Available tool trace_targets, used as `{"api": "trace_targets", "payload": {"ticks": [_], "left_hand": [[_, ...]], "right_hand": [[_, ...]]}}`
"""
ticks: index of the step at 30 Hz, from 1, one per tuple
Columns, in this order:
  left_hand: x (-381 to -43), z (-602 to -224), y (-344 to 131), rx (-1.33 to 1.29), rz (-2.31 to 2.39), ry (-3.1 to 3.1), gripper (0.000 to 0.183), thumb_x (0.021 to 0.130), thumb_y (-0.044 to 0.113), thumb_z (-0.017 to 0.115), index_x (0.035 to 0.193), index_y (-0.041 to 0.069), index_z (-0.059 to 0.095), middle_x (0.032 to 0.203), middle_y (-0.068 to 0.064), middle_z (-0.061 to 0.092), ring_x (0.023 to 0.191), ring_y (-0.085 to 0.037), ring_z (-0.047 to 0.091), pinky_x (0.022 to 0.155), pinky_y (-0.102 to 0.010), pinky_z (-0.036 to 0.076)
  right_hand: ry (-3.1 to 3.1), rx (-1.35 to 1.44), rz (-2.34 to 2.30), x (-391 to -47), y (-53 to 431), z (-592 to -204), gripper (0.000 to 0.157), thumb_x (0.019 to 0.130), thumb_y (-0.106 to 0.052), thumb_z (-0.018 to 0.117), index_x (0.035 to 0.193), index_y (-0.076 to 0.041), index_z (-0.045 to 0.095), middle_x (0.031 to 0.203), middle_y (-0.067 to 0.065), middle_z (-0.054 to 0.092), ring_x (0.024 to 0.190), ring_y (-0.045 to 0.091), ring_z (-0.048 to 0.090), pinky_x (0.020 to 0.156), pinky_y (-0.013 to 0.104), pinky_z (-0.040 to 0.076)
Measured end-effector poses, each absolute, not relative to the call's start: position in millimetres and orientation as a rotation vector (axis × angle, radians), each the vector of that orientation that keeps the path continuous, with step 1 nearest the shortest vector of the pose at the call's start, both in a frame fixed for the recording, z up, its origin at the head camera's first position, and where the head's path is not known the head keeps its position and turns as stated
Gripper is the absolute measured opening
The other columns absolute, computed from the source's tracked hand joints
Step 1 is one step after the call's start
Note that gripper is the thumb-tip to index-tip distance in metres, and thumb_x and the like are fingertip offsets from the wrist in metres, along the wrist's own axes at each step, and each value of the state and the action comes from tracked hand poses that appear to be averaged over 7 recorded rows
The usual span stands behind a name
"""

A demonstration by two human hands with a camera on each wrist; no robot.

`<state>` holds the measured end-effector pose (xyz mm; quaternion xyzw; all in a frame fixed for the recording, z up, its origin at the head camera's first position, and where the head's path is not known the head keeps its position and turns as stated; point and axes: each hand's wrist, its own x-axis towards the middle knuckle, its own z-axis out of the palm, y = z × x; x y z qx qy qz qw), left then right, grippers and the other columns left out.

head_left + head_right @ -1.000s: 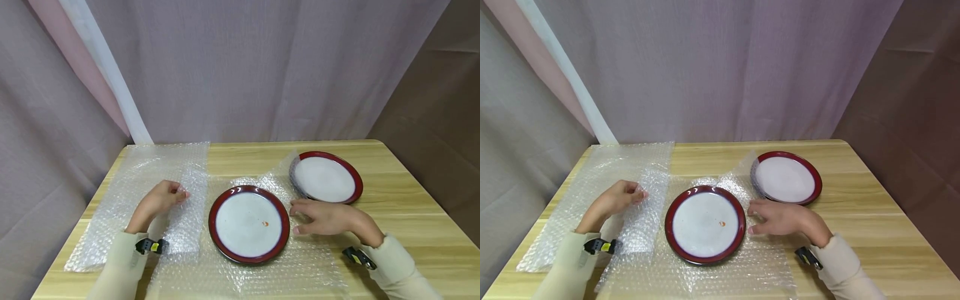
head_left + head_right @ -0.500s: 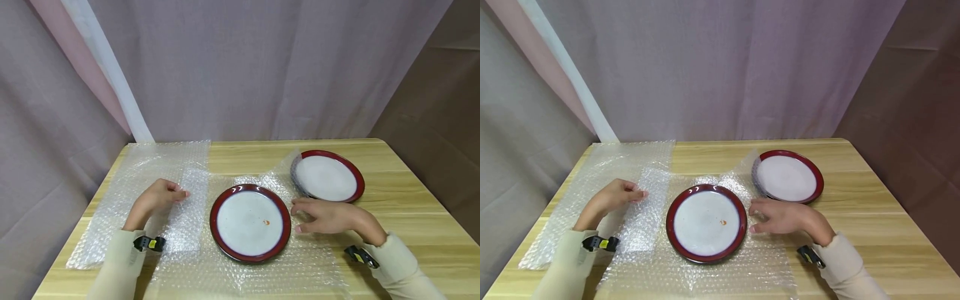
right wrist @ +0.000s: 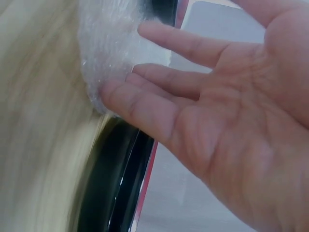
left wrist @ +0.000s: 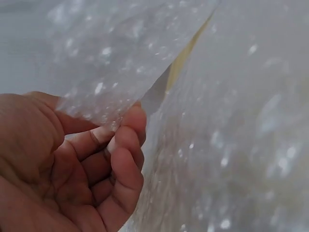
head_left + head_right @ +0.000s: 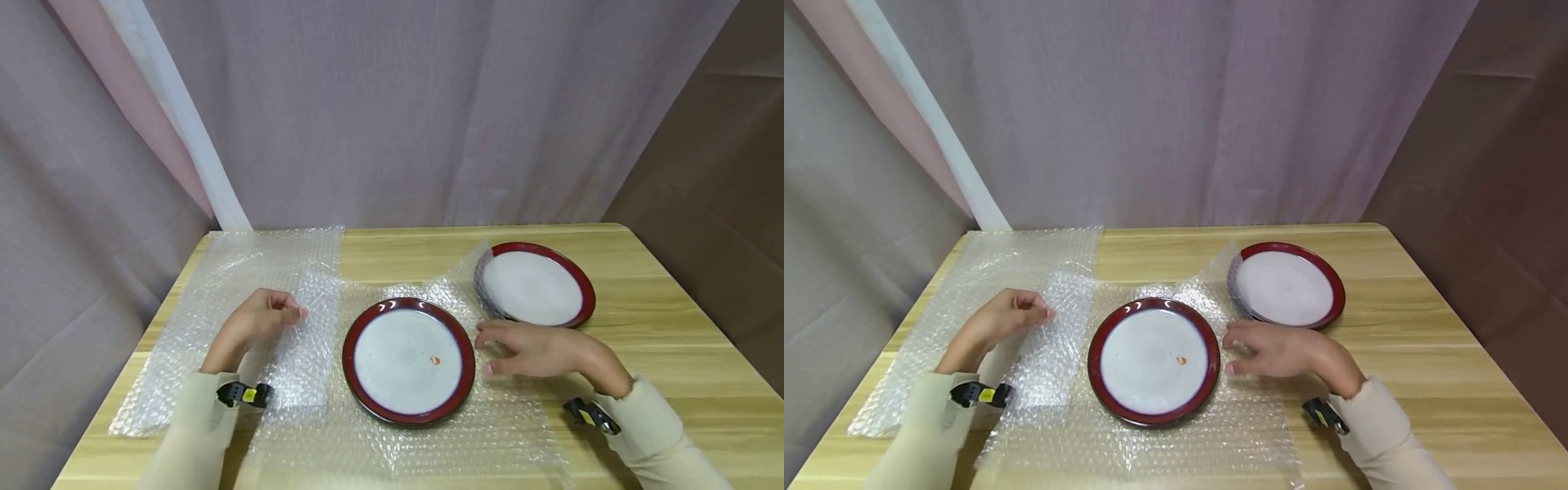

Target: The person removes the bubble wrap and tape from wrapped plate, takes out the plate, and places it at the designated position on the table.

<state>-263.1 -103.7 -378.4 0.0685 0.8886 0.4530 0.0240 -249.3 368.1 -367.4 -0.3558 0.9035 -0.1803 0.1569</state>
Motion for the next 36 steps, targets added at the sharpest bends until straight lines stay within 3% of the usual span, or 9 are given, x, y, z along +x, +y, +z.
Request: {"api": "trace_targets", "payload": {"ticks": [3, 7, 12, 15, 20, 26, 32, 36], "left_hand": [[-263, -380, -104, 0.191, 1.399, 2.758, 0.022, 0.1, 0.014, 0.069, 0.08, 0.005, 0.068, 0.075, 0.004, 0.059, 0.075, -0.016, 0.049, 0.065, -0.029, 0.042], [-264, -383, -110, 0.135, 1.381, 2.765, 0.028, 0.099, 0.025, 0.075, 0.078, 0.008, 0.069, 0.067, 0.006, 0.053, 0.067, -0.012, 0.046, 0.059, -0.026, 0.039], [-265, -379, -118, 0.078, 1.301, 2.761, 0.03, 0.097, 0.033, 0.077, 0.081, 0.009, 0.072, 0.069, 0.005, 0.06, 0.07, -0.013, 0.054, 0.067, -0.028, 0.047], [-265, -377, -120, 0.076, 1.286, 2.73, 0.027, 0.098, 0.031, 0.077, 0.086, 0.007, 0.072, 0.072, 0.003, 0.063, 0.074, -0.014, 0.057, 0.071, -0.028, 0.051], [-266, -377, -119, 0.1, 1.356, 2.684, 0.022, 0.099, 0.023, 0.076, 0.087, 0.006, 0.071, 0.072, 0.004, 0.062, 0.071, -0.012, 0.055, 0.066, -0.025, 0.048], [-265, -382, -113, 0.171, 1.418, 2.729, 0.024, 0.1, 0.015, 0.071, 0.079, 0.006, 0.066, 0.068, 0.006, 0.054, 0.07, -0.013, 0.048, 0.062, -0.025, 0.041], [-264, -387, -106, 0.166, 1.277, 2.86, 0.04, 0.105, 0.022, 0.063, 0.068, 0.015, 0.05, 0.06, 0.007, 0.038, 0.059, -0.014, 0.037, 0.055, -0.028, 0.031], [-262, -385, -102, 0.121, 1.058, 2.985, 0.046, 0.108, 0.032, 0.057, 0.066, 0.016, 0.048, 0.059, 0.004, 0.04, 0.057, -0.015, 0.038, 0.054, -0.03, 0.034]], "right_hand": [[2.618, -1.058, -0.553, -250, 367, -369, 0.038, 0.105, -0.037, 0.066, 0.132, -0.009, 0.065, 0.143, 0.013, 0.06, 0.134, 0.035, 0.055, 0.11, 0.056, 0.047], [2.7, -1.036, -0.631, -250, 358, -371, 0.034, 0.107, -0.031, 0.063, 0.13, -0.006, 0.067, 0.123, 0.003, 0.068, 0.113, 0.021, 0.063, 0.097, 0.043, 0.055], [2.653, -0.832, -0.879, -251, 342, -378, 0.025, 0.108, -0.028, 0.062, 0.114, -0.004, 0.068, 0.085, 0.003, 0.067, 0.073, 0.016, 0.061, 0.062, 0.03, 0.055], [2.571, -0.715, -1.001, -253, 339, -386, 0.024, 0.109, -0.027, 0.061, 0.105, -0.003, 0.064, 0.073, 0.008, 0.062, 0.059, 0.018, 0.058, 0.051, 0.03, 0.053], [2.425, -0.644, -1.166, -262, 343, -398, 0.026, 0.11, -0.025, 0.059, 0.109, 0.001, 0.061, 0.076, 0.012, 0.066, 0.06, 0.021, 0.064, 0.053, 0.033, 0.059], [2.249, -0.63, -1.333, -269, 352, -407, 0.026, 0.111, -0.017, 0.053, 0.115, 0.008, 0.058, 0.082, 0.014, 0.063, 0.065, 0.018, 0.064, 0.054, 0.028, 0.057], [2.268, -0.605, -1.339, -267, 350, -406, 0.027, 0.111, -0.02, 0.057, 0.114, 0.006, 0.06, 0.08, 0.013, 0.064, 0.063, 0.018, 0.064, 0.056, 0.03, 0.06], [2.301, -0.604, -1.312, -263, 345, -403, 0.027, 0.11, -0.02, 0.058, 0.111, 0.006, 0.06, 0.078, 0.013, 0.065, 0.061, 0.019, 0.066, 0.057, 0.033, 0.061]]}}
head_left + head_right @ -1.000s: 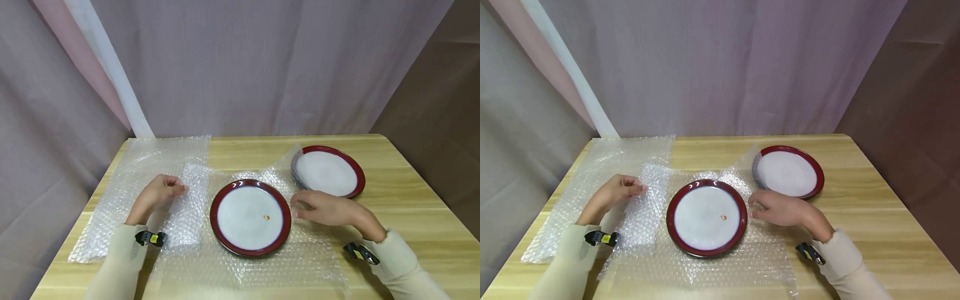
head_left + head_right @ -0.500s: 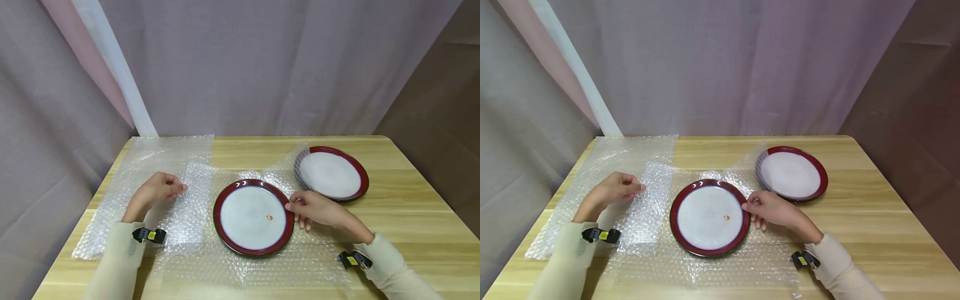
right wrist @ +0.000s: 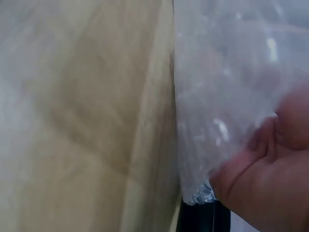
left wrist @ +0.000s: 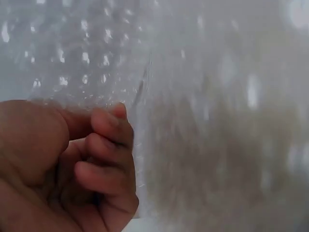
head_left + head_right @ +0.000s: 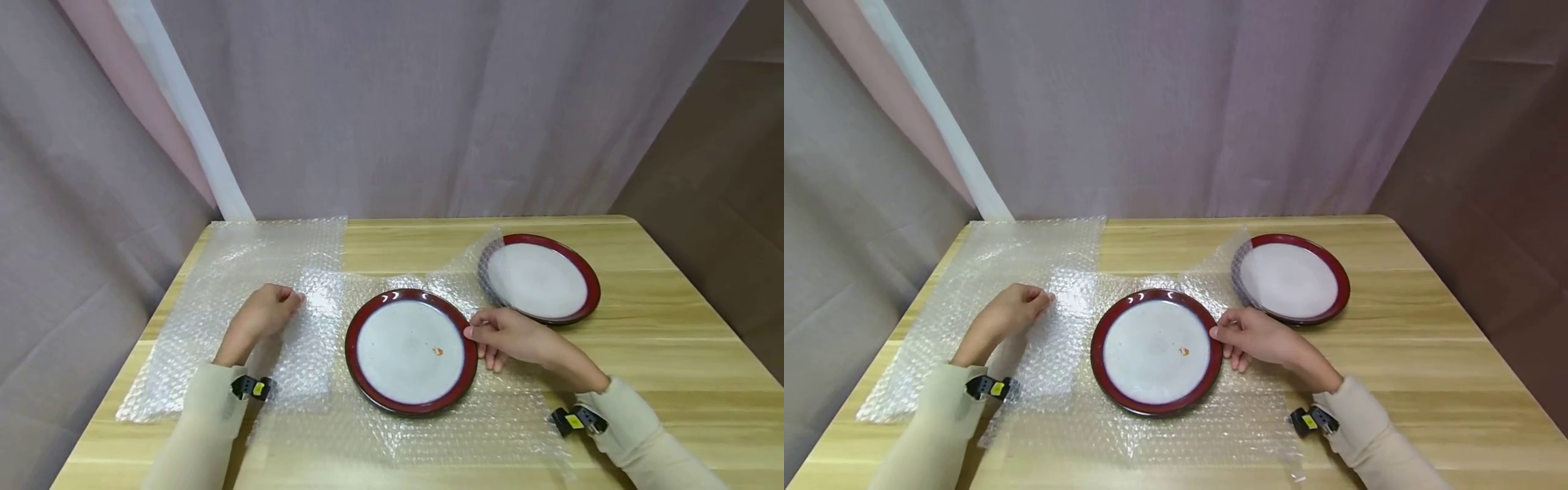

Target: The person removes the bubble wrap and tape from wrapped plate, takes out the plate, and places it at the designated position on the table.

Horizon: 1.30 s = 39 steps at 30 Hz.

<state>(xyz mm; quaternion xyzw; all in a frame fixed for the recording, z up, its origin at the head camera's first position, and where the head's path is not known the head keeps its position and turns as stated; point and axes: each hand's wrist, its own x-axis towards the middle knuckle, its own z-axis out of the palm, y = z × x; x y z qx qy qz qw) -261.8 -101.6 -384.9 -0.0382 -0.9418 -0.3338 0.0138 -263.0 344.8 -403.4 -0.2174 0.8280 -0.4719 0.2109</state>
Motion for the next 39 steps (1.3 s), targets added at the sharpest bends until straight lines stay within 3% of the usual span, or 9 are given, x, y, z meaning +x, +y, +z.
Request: {"api": "trace_targets", "payload": {"ticks": [4, 8, 16, 21, 24, 28, 33, 36, 39], "left_hand": [[-256, -376, -100, -0.069, -0.823, -2.87, 0.047, 0.106, 0.038, 0.061, 0.067, 0.014, 0.051, 0.06, 0.002, 0.045, 0.059, -0.018, 0.045, 0.056, -0.033, 0.038], [-252, -367, -95, -0.088, -0.767, -2.746, 0.035, 0.101, 0.033, 0.07, 0.075, 0.012, 0.06, 0.062, 0.002, 0.051, 0.06, -0.019, 0.048, 0.058, -0.035, 0.039], [-255, -365, -74, -0.546, -1.104, -2.908, 0.018, 0.102, 0.016, 0.068, 0.093, 0.003, 0.075, 0.07, -0.002, 0.069, 0.062, -0.012, 0.06, 0.058, -0.028, 0.051], [-253, -373, -68, -0.679, -1.314, -3.032, 0.018, 0.104, 0.013, 0.065, 0.103, -0.001, 0.076, 0.076, -0.006, 0.071, 0.068, -0.017, 0.069, 0.065, -0.033, 0.062], [-250, -377, -72, -0.794, -1.383, -3.076, 0.019, 0.106, 0.012, 0.062, 0.109, -0.003, 0.074, 0.082, -0.008, 0.073, 0.075, -0.019, 0.071, 0.071, -0.035, 0.064], [-239, -370, -84, -1.081, -1.312, -3.169, 0.03, 0.104, 0.013, 0.064, 0.13, -0.003, 0.067, 0.104, -0.008, 0.075, 0.097, -0.019, 0.073, 0.087, -0.031, 0.061], [-211, -353, -99, -1.256, -1.205, -3.333, 0.057, 0.095, 0.019, 0.077, 0.148, 0.007, 0.058, 0.127, -0.004, 0.069, 0.119, -0.021, 0.066, 0.1, -0.028, 0.054], [-205, -357, -96, -1.32, -1.223, -3.293, 0.054, 0.097, 0.02, 0.074, 0.145, 0.005, 0.059, 0.123, -0.004, 0.071, 0.112, -0.017, 0.068, 0.095, -0.03, 0.057], [-207, -368, -80, -1.231, -1.272, -3.21, 0.045, 0.1, 0.02, 0.069, 0.138, -0.003, 0.059, 0.105, -0.007, 0.073, 0.09, -0.017, 0.072, 0.082, -0.032, 0.06]], "right_hand": [[2.271, -0.611, -1.309, -261, 339, -401, 0.024, 0.11, -0.016, 0.057, 0.112, 0.008, 0.059, 0.076, 0.014, 0.068, 0.063, 0.022, 0.07, 0.06, 0.036, 0.064], [2.251, -0.582, -1.325, -258, 338, -401, 0.022, 0.11, -0.011, 0.055, 0.115, 0.01, 0.056, 0.077, 0.016, 0.07, 0.068, 0.026, 0.074, 0.066, 0.038, 0.065], [2.273, -0.526, -1.342, -257, 341, -403, 0.021, 0.109, -0.009, 0.056, 0.117, 0.011, 0.055, 0.083, 0.018, 0.066, 0.07, 0.03, 0.076, 0.068, 0.039, 0.065], [2.247, -0.527, -1.373, -256, 340, -405, 0.021, 0.109, -0.007, 0.055, 0.119, 0.012, 0.054, 0.085, 0.016, 0.066, 0.071, 0.03, 0.076, 0.069, 0.039, 0.065], [2.228, -0.544, -1.388, -256, 339, -406, 0.022, 0.109, -0.007, 0.055, 0.12, 0.012, 0.054, 0.086, 0.015, 0.066, 0.072, 0.03, 0.076, 0.071, 0.039, 0.065], [2.225, -0.548, -1.396, -255, 339, -405, 0.022, 0.109, -0.006, 0.054, 0.12, 0.013, 0.054, 0.088, 0.015, 0.064, 0.073, 0.03, 0.076, 0.072, 0.04, 0.065], [2.201, -0.552, -1.406, -256, 336, -408, 0.023, 0.108, -0.005, 0.056, 0.12, 0.014, 0.053, 0.087, 0.014, 0.062, 0.075, 0.03, 0.076, 0.074, 0.04, 0.065], [2.204, -0.551, -1.406, -256, 335, -407, 0.022, 0.108, -0.005, 0.057, 0.119, 0.013, 0.054, 0.086, 0.013, 0.062, 0.074, 0.03, 0.076, 0.074, 0.04, 0.065], [2.226, -0.542, -1.402, -256, 338, -404, 0.022, 0.108, -0.006, 0.056, 0.12, 0.013, 0.053, 0.086, 0.013, 0.062, 0.074, 0.031, 0.076, 0.073, 0.04, 0.065]]}}
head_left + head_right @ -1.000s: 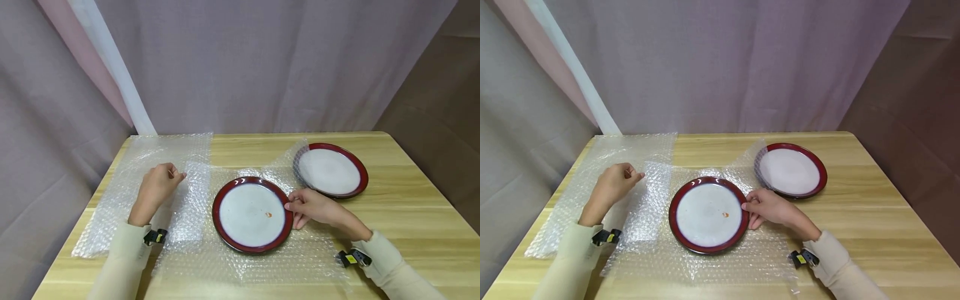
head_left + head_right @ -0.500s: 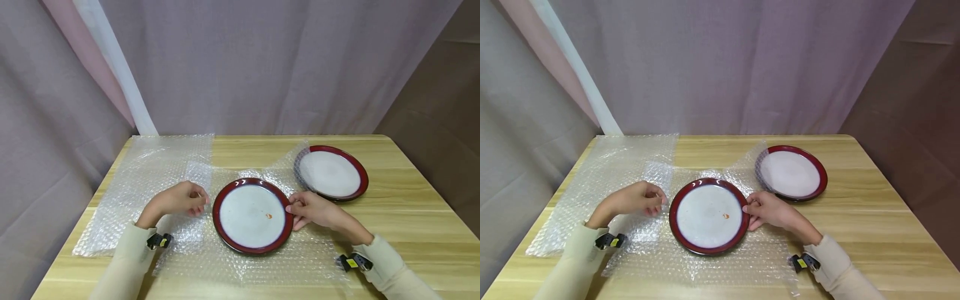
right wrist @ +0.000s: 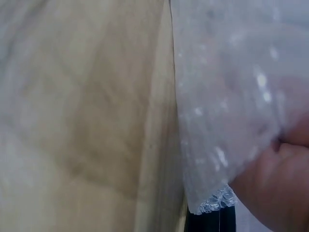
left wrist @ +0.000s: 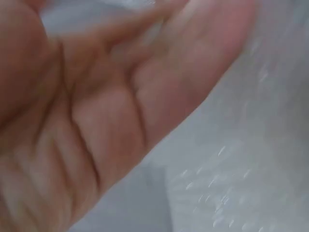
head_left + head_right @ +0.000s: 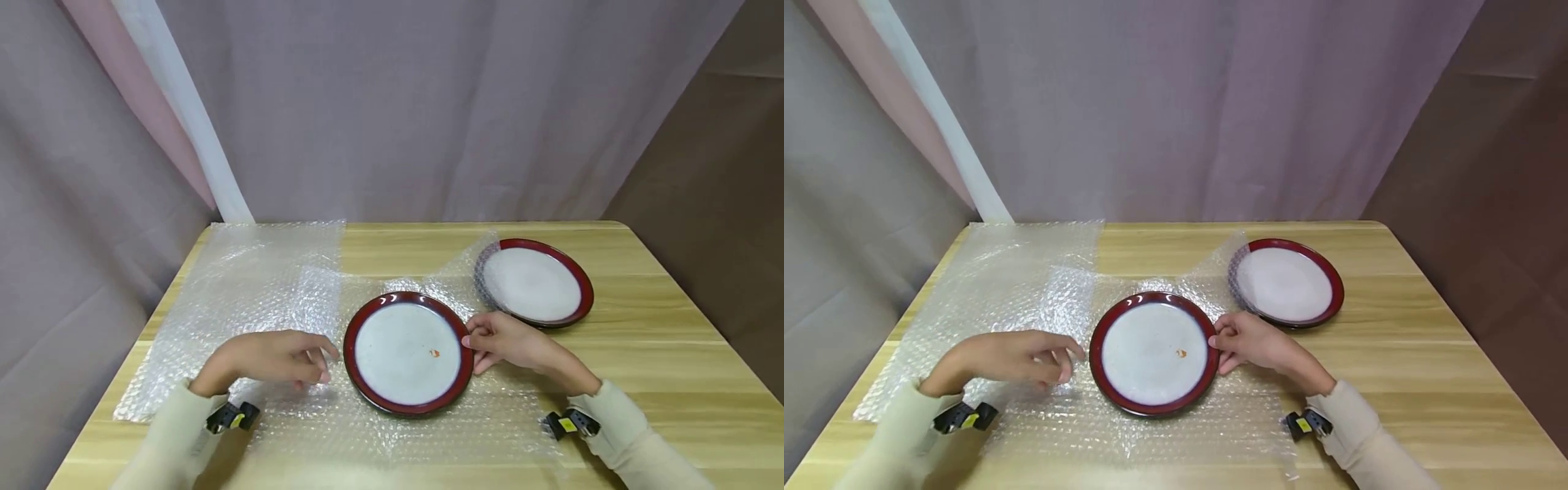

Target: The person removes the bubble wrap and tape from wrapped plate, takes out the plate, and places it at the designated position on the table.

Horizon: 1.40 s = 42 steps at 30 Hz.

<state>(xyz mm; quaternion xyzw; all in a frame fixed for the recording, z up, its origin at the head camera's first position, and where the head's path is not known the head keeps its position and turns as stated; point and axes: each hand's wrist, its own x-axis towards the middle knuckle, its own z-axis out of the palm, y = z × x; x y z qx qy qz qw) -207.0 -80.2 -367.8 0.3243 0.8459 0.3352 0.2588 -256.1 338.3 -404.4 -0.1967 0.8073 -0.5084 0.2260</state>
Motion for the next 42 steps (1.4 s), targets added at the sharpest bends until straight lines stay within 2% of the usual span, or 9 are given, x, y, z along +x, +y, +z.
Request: {"api": "trace_targets", "payload": {"ticks": [3, 6, 12, 18, 23, 26, 31, 37, 42], "left_hand": [[-203, -376, -60, 0.719, 0.991, 2.434, 0.043, 0.103, 0.024, 0.068, 0.131, -0.007, 0.057, 0.087, -0.007, 0.07, 0.072, -0.019, 0.069, 0.069, -0.033, 0.059], [-197, -380, -44, 0.58, 1.08, 2.488, 0.052, 0.102, 0.026, 0.069, 0.136, -0.01, 0.052, 0.081, -0.008, 0.069, 0.069, -0.02, 0.067, 0.068, -0.034, 0.059], [-196, -388, -27, 0.381, 1.457, 2.255, 0.061, 0.106, 0.02, 0.065, 0.146, -0.017, 0.039, 0.108, -0.022, 0.067, 0.093, -0.025, 0.072, 0.088, -0.039, 0.063], [-197, -394, -19, 0.234, 1.665, 2.124, 0.064, 0.107, 0.021, 0.063, 0.148, -0.017, 0.032, 0.125, -0.029, 0.058, 0.104, -0.029, 0.07, 0.096, -0.041, 0.06], [-191, -399, -11, 0.119, 1.823, 2.107, 0.045, 0.107, 0.024, 0.062, 0.135, -0.006, 0.045, 0.125, -0.027, 0.06, 0.103, -0.029, 0.071, 0.094, -0.04, 0.061], [-189, -405, -5, 0.084, 1.938, 2.078, 0.036, 0.108, 0.023, 0.059, 0.127, -0.001, 0.041, 0.125, -0.023, 0.055, 0.099, -0.027, 0.071, 0.09, -0.039, 0.062], [-187, -415, 8, 0.035, 2.071, 2.012, 0.042, 0.108, 0.02, 0.057, 0.136, 0.002, 0.032, 0.128, -0.024, 0.051, 0.095, -0.025, 0.069, 0.085, -0.036, 0.061], [-189, -424, 23, -0.097, 2.285, 1.872, 0.045, 0.111, 0.03, 0.051, 0.146, 0.009, 0.033, 0.132, -0.017, 0.053, 0.096, -0.021, 0.066, 0.079, -0.035, 0.059], [-189, -427, 24, -0.11, 2.397, 1.759, 0.043, 0.114, 0.043, 0.04, 0.145, 0.013, 0.038, 0.123, -0.007, 0.066, 0.096, -0.018, 0.067, 0.077, -0.034, 0.055]], "right_hand": [[2.225, -0.533, -1.404, -256, 340, -404, 0.023, 0.108, -0.005, 0.056, 0.121, 0.014, 0.053, 0.086, 0.012, 0.061, 0.075, 0.03, 0.076, 0.074, 0.039, 0.065], [2.219, -0.532, -1.405, -258, 340, -403, 0.024, 0.108, -0.005, 0.055, 0.124, 0.014, 0.052, 0.087, 0.012, 0.059, 0.075, 0.029, 0.075, 0.075, 0.039, 0.065], [2.223, -0.549, -1.408, -255, 338, -403, 0.029, 0.108, -0.005, 0.056, 0.13, 0.013, 0.049, 0.091, 0.012, 0.056, 0.075, 0.029, 0.075, 0.075, 0.039, 0.065], [2.255, -0.606, -1.372, -247, 334, -398, 0.029, 0.108, -0.01, 0.06, 0.124, 0.013, 0.053, 0.098, 0.014, 0.054, 0.085, 0.029, 0.077, 0.078, 0.038, 0.065], [2.254, -0.572, -1.402, -242, 331, -396, 0.03, 0.107, -0.007, 0.059, 0.127, 0.014, 0.052, 0.104, 0.02, 0.056, 0.09, 0.03, 0.077, 0.078, 0.038, 0.065], [2.243, -0.543, -1.417, -240, 330, -397, 0.028, 0.107, -0.006, 0.059, 0.125, 0.013, 0.049, 0.103, 0.02, 0.054, 0.088, 0.031, 0.077, 0.077, 0.038, 0.065], [2.195, -0.496, -1.456, -239, 330, -399, 0.026, 0.109, -0.01, 0.056, 0.122, 0.011, 0.046, 0.101, 0.02, 0.056, 0.081, 0.033, 0.077, 0.076, 0.039, 0.065], [2.13, -0.442, -1.519, -240, 331, -399, 0.025, 0.111, -0.012, 0.05, 0.122, 0.009, 0.043, 0.094, 0.021, 0.062, 0.068, 0.026, 0.072, 0.07, 0.038, 0.065], [2.09, -0.454, -1.547, -240, 331, -398, 0.041, 0.112, -0.014, 0.049, 0.139, 0.014, 0.035, 0.1, 0.023, 0.066, 0.066, 0.025, 0.072, 0.07, 0.04, 0.065]]}}
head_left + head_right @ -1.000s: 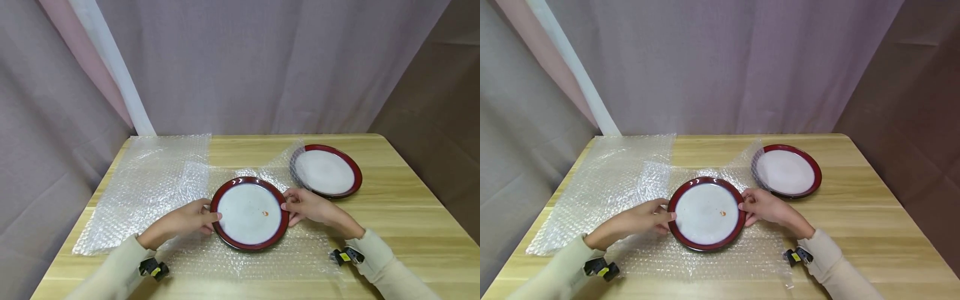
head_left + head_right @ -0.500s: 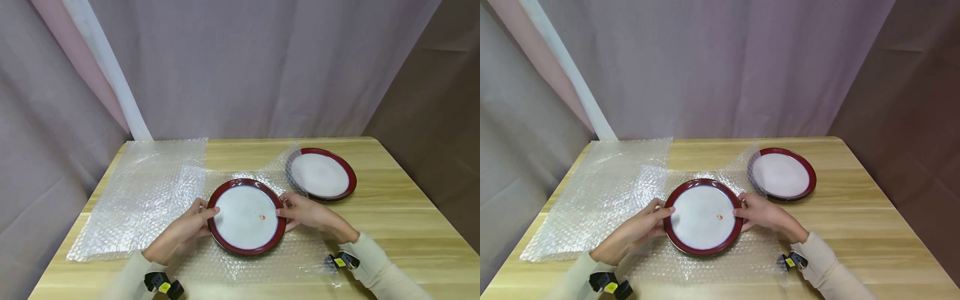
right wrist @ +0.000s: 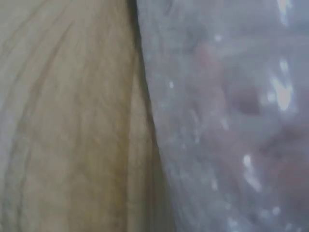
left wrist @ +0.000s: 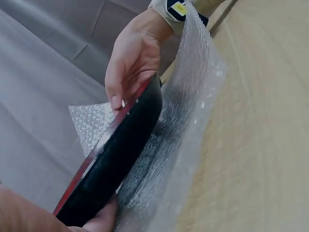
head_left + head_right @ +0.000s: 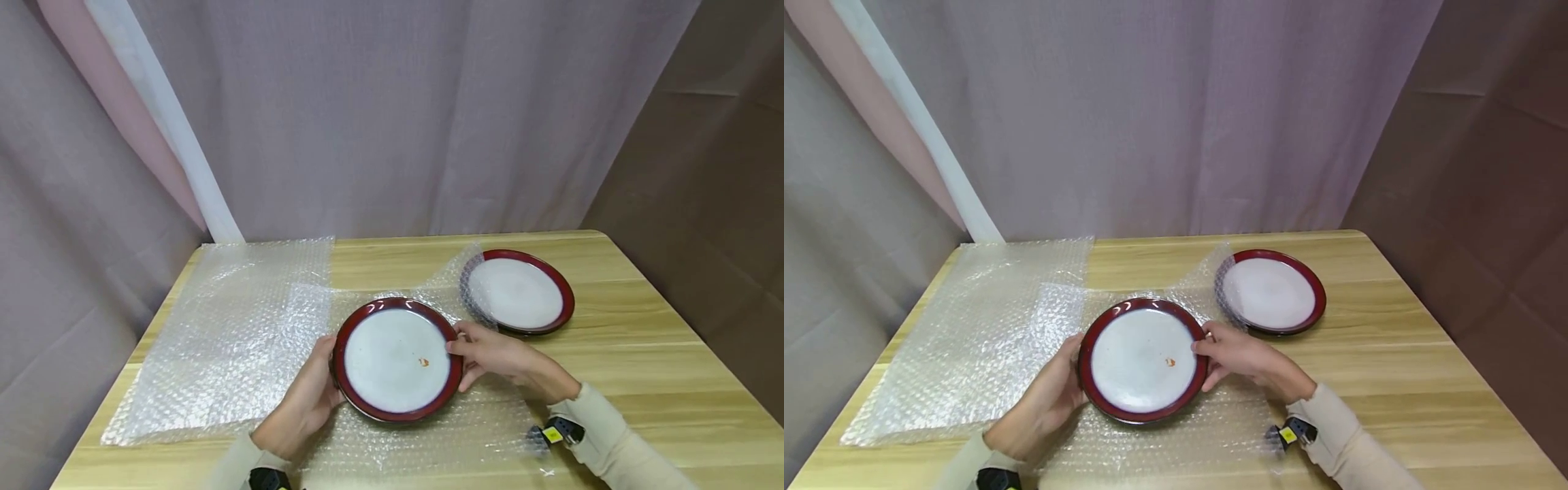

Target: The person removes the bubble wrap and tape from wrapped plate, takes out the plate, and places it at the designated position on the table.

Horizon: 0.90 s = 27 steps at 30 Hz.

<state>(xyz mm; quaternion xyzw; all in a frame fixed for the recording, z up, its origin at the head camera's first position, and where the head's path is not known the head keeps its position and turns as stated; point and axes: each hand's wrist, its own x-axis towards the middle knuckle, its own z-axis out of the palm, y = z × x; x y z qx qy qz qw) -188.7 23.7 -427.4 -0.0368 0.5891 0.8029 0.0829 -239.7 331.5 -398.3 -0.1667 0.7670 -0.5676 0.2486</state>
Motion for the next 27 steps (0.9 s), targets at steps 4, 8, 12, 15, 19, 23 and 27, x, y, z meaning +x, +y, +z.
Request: {"api": "trace_targets", "payload": {"ticks": [4, 8, 12, 15, 19, 23, 27], "left_hand": [[-187, -428, 24, -0.104, 2.442, 1.693, 0.05, 0.114, 0.044, 0.035, 0.151, 0.011, 0.042, 0.131, -0.007, 0.067, 0.105, -0.017, 0.066, 0.084, -0.034, 0.055], [-185, -423, 28, -0.076, 2.474, 1.653, 0.058, 0.115, 0.045, 0.027, 0.157, 0.009, 0.042, 0.151, -0.014, 0.055, 0.129, -0.023, 0.058, 0.111, -0.044, 0.044], [-182, -415, 36, -0.138, 2.54, 1.57, 0.059, 0.114, 0.046, 0.029, 0.156, 0.008, 0.045, 0.155, -0.015, 0.052, 0.137, -0.026, 0.052, 0.122, -0.049, 0.032], [-180, -409, 44, -0.176, 2.631, 1.47, 0.056, 0.114, 0.042, 0.031, 0.155, 0.007, 0.045, 0.154, -0.012, 0.054, 0.137, -0.024, 0.054, 0.122, -0.045, 0.034], [-178, -399, 57, -0.164, 2.761, 1.369, 0.054, 0.114, 0.036, 0.029, 0.156, 0.006, 0.043, 0.154, -0.011, 0.052, 0.14, -0.022, 0.051, 0.122, -0.038, 0.035], [-176, -387, 69, -0.124, 2.854, 1.299, 0.052, 0.113, 0.033, 0.027, 0.156, 0.007, 0.043, 0.156, -0.012, 0.049, 0.143, -0.023, 0.048, 0.122, -0.037, 0.035], [-175, -375, 79, -0.105, 2.918, 1.241, 0.051, 0.113, 0.032, 0.024, 0.153, 0.01, 0.046, 0.154, -0.01, 0.052, 0.141, -0.022, 0.051, 0.12, -0.038, 0.039]], "right_hand": [[2.025, -0.482, -1.562, -239, 333, -398, 0.06, 0.112, -0.017, 0.049, 0.154, 0.016, 0.023, 0.102, 0.025, 0.072, 0.064, 0.023, 0.072, 0.07, 0.039, 0.064], [1.966, -0.521, -1.57, -238, 332, -397, 0.058, 0.114, -0.021, 0.047, 0.154, 0.014, 0.027, 0.1, 0.025, 0.072, 0.062, 0.021, 0.071, 0.064, 0.035, 0.064], [2.016, -0.516, -1.57, -238, 329, -392, 0.063, 0.113, -0.032, 0.05, 0.155, 0.011, 0.029, 0.097, 0.023, 0.072, 0.056, 0.017, 0.067, 0.055, 0.029, 0.06], [2.107, -0.503, -1.574, -239, 328, -385, 0.067, 0.113, -0.04, 0.05, 0.157, 0.006, 0.03, 0.092, 0.019, 0.072, 0.049, 0.013, 0.061, 0.048, 0.026, 0.054], [2.199, -0.494, -1.593, -240, 329, -378, 0.067, 0.114, -0.043, 0.043, 0.16, 0.003, 0.028, 0.089, 0.014, 0.074, 0.054, 0.013, 0.064, 0.051, 0.025, 0.052], [2.232, -0.476, -1.653, -237, 330, -373, 0.069, 0.115, -0.045, 0.038, 0.162, 0.002, 0.024, 0.114, 0.017, 0.074, 0.093, 0.015, 0.073, 0.082, 0.027, 0.058], [2.215, -0.477, -1.769, -232, 332, -368, 0.071, 0.115, -0.048, 0.035, 0.164, 0.002, 0.023, 0.138, 0.022, 0.063, 0.113, 0.011, 0.066, 0.098, 0.027, 0.053]]}}
